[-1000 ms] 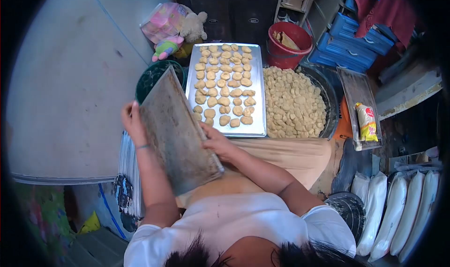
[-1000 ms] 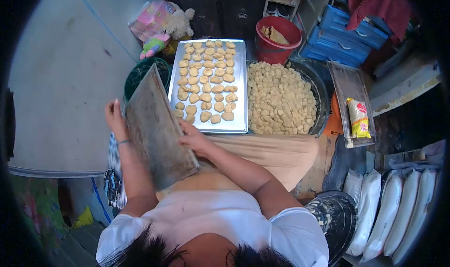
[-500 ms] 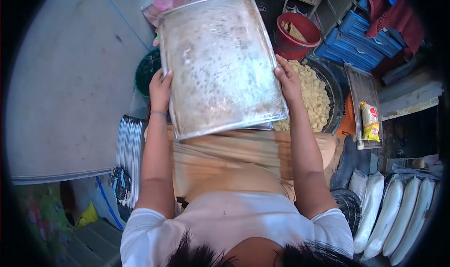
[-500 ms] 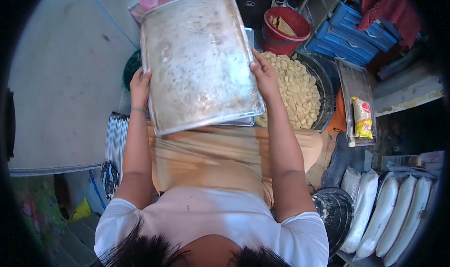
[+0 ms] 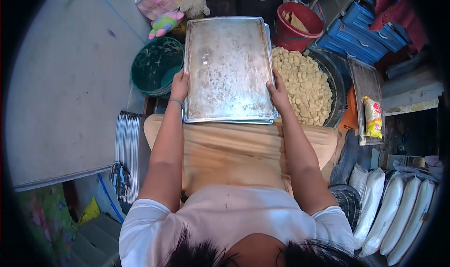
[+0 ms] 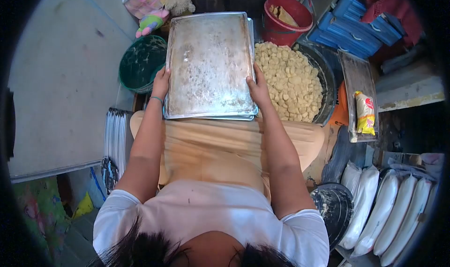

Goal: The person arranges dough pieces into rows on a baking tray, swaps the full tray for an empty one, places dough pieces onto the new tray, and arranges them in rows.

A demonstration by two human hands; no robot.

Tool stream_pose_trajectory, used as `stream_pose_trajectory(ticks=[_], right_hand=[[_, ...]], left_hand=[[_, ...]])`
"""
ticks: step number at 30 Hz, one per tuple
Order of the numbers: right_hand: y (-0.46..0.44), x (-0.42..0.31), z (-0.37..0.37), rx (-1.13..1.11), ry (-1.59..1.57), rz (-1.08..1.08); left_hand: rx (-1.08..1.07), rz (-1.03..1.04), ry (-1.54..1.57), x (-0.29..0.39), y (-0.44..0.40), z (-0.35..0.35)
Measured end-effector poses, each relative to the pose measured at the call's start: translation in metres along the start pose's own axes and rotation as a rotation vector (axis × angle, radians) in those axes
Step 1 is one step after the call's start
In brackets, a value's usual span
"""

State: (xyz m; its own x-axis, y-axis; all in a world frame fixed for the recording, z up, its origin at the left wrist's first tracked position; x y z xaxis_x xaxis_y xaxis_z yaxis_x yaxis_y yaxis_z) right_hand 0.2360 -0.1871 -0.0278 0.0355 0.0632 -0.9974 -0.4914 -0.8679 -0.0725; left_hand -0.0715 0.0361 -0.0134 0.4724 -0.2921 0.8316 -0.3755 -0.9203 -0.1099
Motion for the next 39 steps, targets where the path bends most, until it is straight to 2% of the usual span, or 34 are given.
stream_pose_trajectory(ticks=[4, 8, 9, 11, 15, 18, 20, 22, 27, 30, 31, 32, 33, 34, 35, 36, 37, 38, 39], right_hand=[[0.017, 0.008, 0.003, 0.025, 0.214, -0.006], [0.015, 0.018, -0.001, -0.007, 0.272, 0.003], [0.008, 0.007, -0.002, 0.017, 0.424, -0.057], [-0.002, -0.039, -0.001, 0.075, 0.732, -0.168], [-0.029, -0.224, 0.022, 0.36, 0.825, -0.688], [-0.047, -0.248, 0.045, 0.542, 0.89, -0.85], [-0.075, -0.174, 0.075, 0.415, 1.072, -0.592], [-0.081, -0.019, 0.097, -0.078, 1.222, -0.043], [-0.077, -0.012, 0.095, 0.015, 1.236, -0.112], [-0.071, -0.02, 0.075, -0.078, 0.898, -0.165], [-0.062, -0.028, 0.057, 0.034, 0.665, -0.314], [-0.055, -0.037, 0.029, 0.158, 0.726, -0.35], [-0.047, -0.04, -0.007, 0.279, 0.788, -0.384], [-0.043, -0.022, -0.049, 0.383, 0.775, -0.306], [-0.038, 0.007, -0.097, 0.486, 0.76, -0.228], [-0.026, 0.046, -0.149, 0.532, 0.73, 0.029], [-0.017, 0.099, -0.204, 0.617, 0.909, 0.222], [-0.001, 0.114, -0.237, 0.707, 0.815, 0.519], [0.009, 0.127, -0.26, 0.79, 0.707, 0.809]], left_hand=[[-0.034, 0.049, -0.006, -0.009, 0.001, 0.004], [-0.048, 0.048, -0.034, -0.02, 0.0, 0.004], [-0.054, 0.056, -0.048, -0.02, -0.003, 0.004], [-0.056, 0.077, -0.055, -0.022, -0.006, 0.003], [-0.075, 0.064, -0.063, -0.014, -0.003, 0.002], [-0.081, 0.07, -0.09, -0.013, -0.006, 0.001], [-0.053, 0.097, -0.111, -0.014, -0.003, 0.003], [-0.086, 0.054, -0.172, -0.015, 0.004, 0.004], [-0.117, 0.009, -0.1, 0.011, -0.004, 0.005], [-0.113, 0.108, -0.108, -0.024, -0.013, 0.006], [-0.142, 0.084, -0.227, -0.033, -0.016, -0.001], [-0.166, 0.06, -0.345, -0.037, -0.02, 0.0], [-0.071, -0.072, -0.612, 0.017, -0.008, 0.0], [0.068, 0.064, -0.704, 0.033, -0.007, 0.005], [0.096, 0.212, -0.614, 0.061, -0.012, 0.017], [0.119, 0.356, -0.517, 0.095, -0.018, 0.036], [0.034, 0.491, -0.45, 0.129, -0.021, 0.066], [-0.049, 0.625, -0.379, 0.165, -0.022, 0.102], [-0.202, 0.668, -0.243, 0.202, -0.016, 0.142]])
Point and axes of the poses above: each hand's wrist, its own y-axis away from the middle knuckle, its own z-axis out of the palm, x = y × z, the point moved 2 cm from there along -y, towards the middle knuckle, and after that the axes turned 2 degrees about -x, right-handed, at the moved point
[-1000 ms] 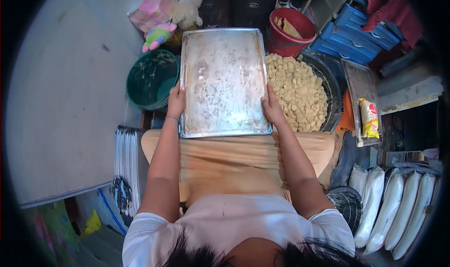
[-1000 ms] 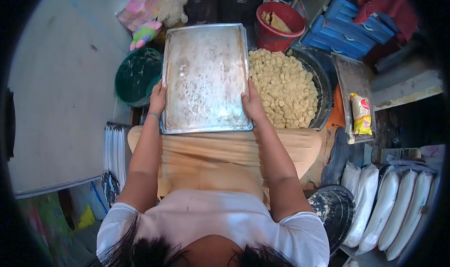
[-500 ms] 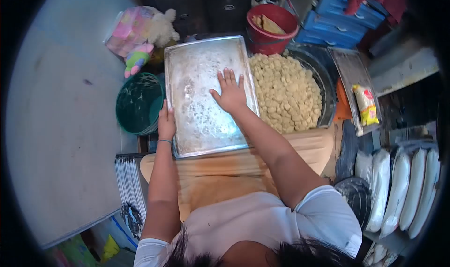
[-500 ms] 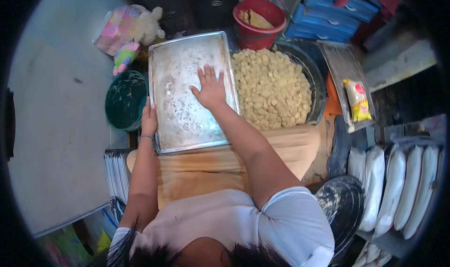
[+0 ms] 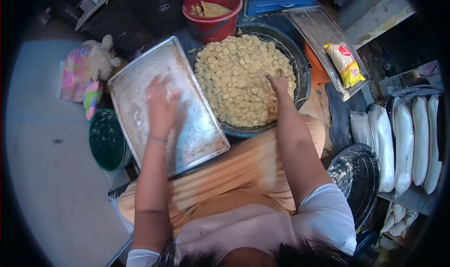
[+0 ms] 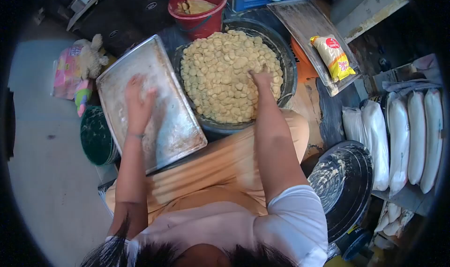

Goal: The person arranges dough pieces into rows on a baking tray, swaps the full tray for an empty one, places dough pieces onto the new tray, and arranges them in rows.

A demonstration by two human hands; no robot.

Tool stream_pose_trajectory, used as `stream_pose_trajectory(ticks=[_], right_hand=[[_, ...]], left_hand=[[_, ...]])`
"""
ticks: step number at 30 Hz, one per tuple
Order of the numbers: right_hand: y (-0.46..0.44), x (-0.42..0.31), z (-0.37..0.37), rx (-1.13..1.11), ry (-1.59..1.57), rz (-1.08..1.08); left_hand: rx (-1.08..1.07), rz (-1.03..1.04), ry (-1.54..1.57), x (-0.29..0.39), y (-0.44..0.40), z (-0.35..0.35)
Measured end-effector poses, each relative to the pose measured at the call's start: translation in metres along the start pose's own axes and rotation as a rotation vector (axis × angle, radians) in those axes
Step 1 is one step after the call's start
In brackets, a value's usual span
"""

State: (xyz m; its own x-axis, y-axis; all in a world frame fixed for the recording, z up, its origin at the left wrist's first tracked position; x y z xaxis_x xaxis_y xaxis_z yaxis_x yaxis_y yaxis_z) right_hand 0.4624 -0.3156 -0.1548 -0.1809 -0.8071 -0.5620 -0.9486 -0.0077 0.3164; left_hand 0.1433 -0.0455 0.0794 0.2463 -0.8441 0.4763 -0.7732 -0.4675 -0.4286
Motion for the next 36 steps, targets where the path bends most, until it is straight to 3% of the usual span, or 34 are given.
stream_pose_trajectory(ticks=[2, 3, 6, 7, 9, 12, 13, 14, 15, 17, 19, 22, 25, 26, 28, 32, 36], right_hand=[[-0.022, 0.031, 0.013, -0.085, 0.1, 0.018], [-0.031, 0.041, 0.021, -0.128, 0.153, 0.021], [0.039, 0.025, 0.042, -0.262, 0.489, 0.025], [0.071, 0.004, 0.042, -0.329, 0.433, 0.097], [0.069, 0.022, 0.104, -0.38, 0.756, -0.072], [0.034, 0.0, 0.059, -0.539, 0.488, -0.061], [0.001, 0.012, 0.04, -0.391, 0.388, -0.029], [-0.032, 0.025, 0.021, -0.242, 0.28, -0.011], [-0.029, -0.003, -0.027, -0.232, 0.396, 0.098], [-0.073, 0.063, -0.003, -0.267, 0.361, 0.053], [-0.037, 0.071, 0.022, -0.161, 0.351, 0.033], [0.011, 0.037, 0.027, -0.386, 0.392, 0.107], [0.031, 0.035, 0.023, -0.641, 0.591, -0.089], [0.04, 0.033, 0.02, -0.632, 0.653, -0.103], [0.054, 0.023, 0.016, -0.609, 0.771, -0.135], [0.037, 0.021, 0.038, -0.382, 0.602, -0.214], [0.026, 0.019, 0.048, -0.254, 0.412, -0.257]], left_hand=[[-0.369, 0.139, 0.23, 0.043, -0.042, 0.069], [-0.563, 0.108, 0.249, 0.061, -0.057, 0.1], [-1.06, -0.117, 0.082, 0.057, -0.081, 0.225], [-1.186, -0.221, -0.024, 0.056, -0.079, 0.255], [-1.105, -0.396, -0.089, 0.026, -0.062, 0.323], [-0.886, -0.726, 0.001, 0.009, -0.049, 0.371], [-0.801, -0.846, 0.061, 0.008, -0.04, 0.376], [-0.899, -0.813, 0.052, 0.007, -0.034, 0.378], [-0.996, -0.78, 0.039, 0.004, -0.03, 0.377], [-1.209, -0.727, 0.023, 0.003, -0.007, 0.369], [-1.321, -0.642, -0.056, 0.006, 0.008, 0.369], [-1.39, -0.571, -0.118, 0.015, 0.034, 0.366], [-1.375, -0.552, -0.215, 0.04, 0.031, 0.351], [-1.367, -0.558, -0.257, 0.047, 0.031, 0.346], [-1.218, -0.537, -0.294, 0.048, 0.038, 0.362], [-0.945, -0.42, -0.323, 0.031, 0.037, 0.39], [-0.86, -0.505, -0.065, 0.036, 0.019, 0.385]])
Point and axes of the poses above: each hand's wrist, its own y-axis away from the middle knuckle, its own z-axis out of the palm, x = y × z, the point moved 2 cm from there along -y, towards the middle knuckle, and after that the axes turned 2 degrees about -x, right-handed, at the moved point
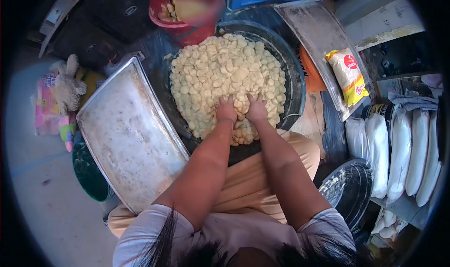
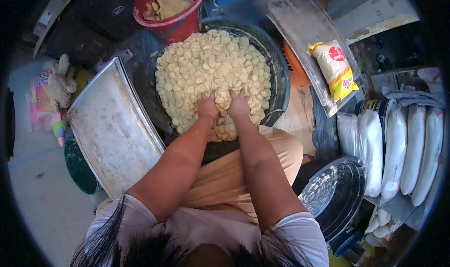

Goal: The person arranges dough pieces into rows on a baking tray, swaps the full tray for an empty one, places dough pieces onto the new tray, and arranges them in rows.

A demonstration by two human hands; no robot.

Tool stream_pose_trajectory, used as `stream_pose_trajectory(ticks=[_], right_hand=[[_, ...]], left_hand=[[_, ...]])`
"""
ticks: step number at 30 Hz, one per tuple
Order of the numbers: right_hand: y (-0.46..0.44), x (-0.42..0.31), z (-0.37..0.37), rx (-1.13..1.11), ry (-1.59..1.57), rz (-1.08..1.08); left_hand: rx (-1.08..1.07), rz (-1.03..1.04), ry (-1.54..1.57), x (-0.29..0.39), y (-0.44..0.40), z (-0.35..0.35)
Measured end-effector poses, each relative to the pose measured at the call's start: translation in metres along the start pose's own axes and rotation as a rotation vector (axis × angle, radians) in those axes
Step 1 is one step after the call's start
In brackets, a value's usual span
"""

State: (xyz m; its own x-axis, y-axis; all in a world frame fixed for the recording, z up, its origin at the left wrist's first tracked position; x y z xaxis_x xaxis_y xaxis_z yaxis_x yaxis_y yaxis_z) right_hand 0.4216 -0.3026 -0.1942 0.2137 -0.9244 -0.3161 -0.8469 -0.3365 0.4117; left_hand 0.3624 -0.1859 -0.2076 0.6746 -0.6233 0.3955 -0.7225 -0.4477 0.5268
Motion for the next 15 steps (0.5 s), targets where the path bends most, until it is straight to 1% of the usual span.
stream_pose_trajectory(ticks=[3, 5, 6, 8, 11, 14, 15], right_hand=[[-0.001, -0.011, -0.015, -0.044, -0.087, -0.035], [-0.011, -0.007, -0.008, 0.018, -0.26, -0.109], [-0.014, -0.007, -0.009, 0.051, -0.346, -0.149], [-0.008, -0.017, -0.036, 0.152, -0.43, -0.209], [0.005, -0.043, -0.091, 0.234, -0.541, -0.335], [0.026, -0.095, -0.143, 0.279, -0.623, -0.522], [0.035, -0.116, -0.156, 0.3, -0.645, -0.595]], left_hand=[[0.037, 0.011, 0.102, 0.006, 0.005, -0.009], [0.034, 0.036, 0.216, 0.008, 0.005, -0.015], [0.093, 0.097, 0.255, 0.009, 0.004, -0.019], [0.228, 0.218, 0.34, 0.014, 0.001, -0.037], [0.223, 0.326, 0.453, 0.038, 0.04, -0.118], [0.449, 0.398, 0.465, 0.041, 0.09, -0.192], [0.541, 0.459, 0.459, 0.034, 0.107, -0.216]])
Point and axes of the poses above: each hand's wrist, its own y-axis away from the middle knuckle, its own z-axis out of the palm, x = y × z, the point moved 2 cm from there along -y, towards the middle knuckle, and after that the axes turned 2 degrees about -x, right-handed, at the moved point
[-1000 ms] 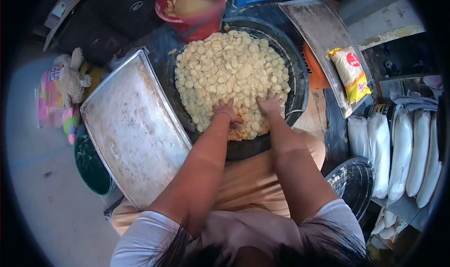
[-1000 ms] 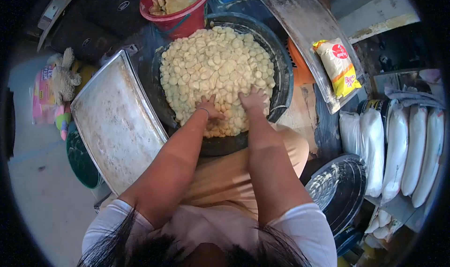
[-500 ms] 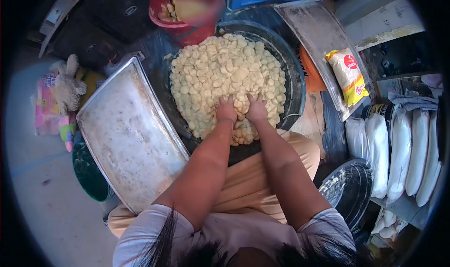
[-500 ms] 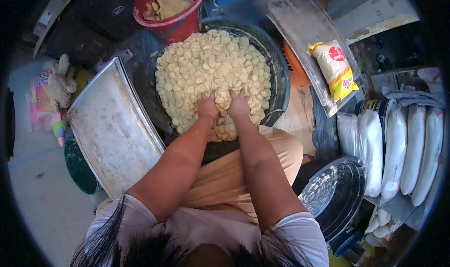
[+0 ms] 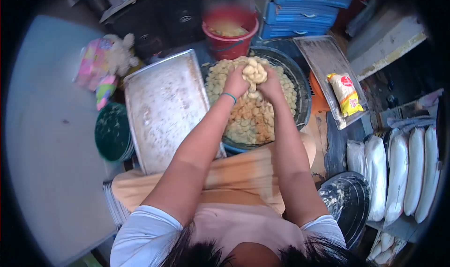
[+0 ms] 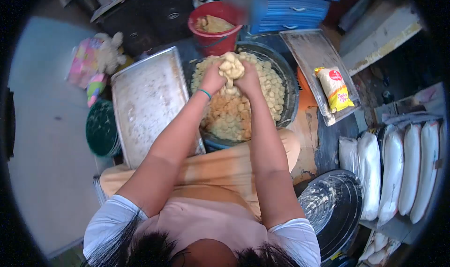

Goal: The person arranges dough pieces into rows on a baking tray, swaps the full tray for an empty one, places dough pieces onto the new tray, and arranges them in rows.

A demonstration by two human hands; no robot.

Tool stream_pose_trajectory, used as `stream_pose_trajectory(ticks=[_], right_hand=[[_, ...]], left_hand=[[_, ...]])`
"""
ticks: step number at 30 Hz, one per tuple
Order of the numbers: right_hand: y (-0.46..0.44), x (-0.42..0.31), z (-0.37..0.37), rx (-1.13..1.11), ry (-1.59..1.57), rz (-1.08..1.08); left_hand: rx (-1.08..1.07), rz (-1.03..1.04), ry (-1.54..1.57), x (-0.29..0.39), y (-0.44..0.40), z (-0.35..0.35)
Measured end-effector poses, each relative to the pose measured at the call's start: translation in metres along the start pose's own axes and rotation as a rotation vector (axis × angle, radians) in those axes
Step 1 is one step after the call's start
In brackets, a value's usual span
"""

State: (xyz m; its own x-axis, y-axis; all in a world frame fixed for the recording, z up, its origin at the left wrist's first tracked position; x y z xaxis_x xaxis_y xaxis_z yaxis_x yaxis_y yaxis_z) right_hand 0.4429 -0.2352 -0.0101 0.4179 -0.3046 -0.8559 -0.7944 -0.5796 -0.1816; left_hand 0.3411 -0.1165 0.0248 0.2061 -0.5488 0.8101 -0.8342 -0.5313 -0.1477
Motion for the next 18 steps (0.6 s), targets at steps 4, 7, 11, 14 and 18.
stream_pose_trajectory(ticks=[4, 7, 11, 14, 18], right_hand=[[-0.015, -0.146, 0.024, -0.102, -0.098, -0.244], [0.007, -0.224, 0.065, -0.18, -0.119, -0.314], [0.028, -0.236, 0.163, -0.354, -0.073, -0.251], [0.066, -0.192, 0.237, -0.469, 0.251, -0.155], [0.093, -0.212, 0.233, -0.505, 0.494, -0.129]], left_hand=[[0.221, 0.142, 0.052, 0.013, 0.009, -0.119], [0.412, 0.121, -0.068, 0.019, 0.055, -0.201], [0.458, -0.228, -0.113, -0.028, 0.107, -0.249], [0.294, -0.554, -0.385, -0.098, 0.138, -0.234], [0.15, -0.626, -0.48, -0.125, 0.164, -0.241]])
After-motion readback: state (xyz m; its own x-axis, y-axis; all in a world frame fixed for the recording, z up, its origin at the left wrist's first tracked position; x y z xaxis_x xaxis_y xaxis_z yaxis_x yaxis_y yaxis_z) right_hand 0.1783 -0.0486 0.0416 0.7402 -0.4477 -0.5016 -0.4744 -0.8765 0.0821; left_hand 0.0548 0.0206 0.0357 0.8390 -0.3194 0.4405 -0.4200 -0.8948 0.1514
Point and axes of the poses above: each hand's wrist, its own y-axis away from the middle knuckle, its own z-axis out of the palm, x = y × z, the point moved 2 cm from there along -y, towards the middle knuckle, and after that the axes turned 2 degrees about -x, right-handed, at the moved point
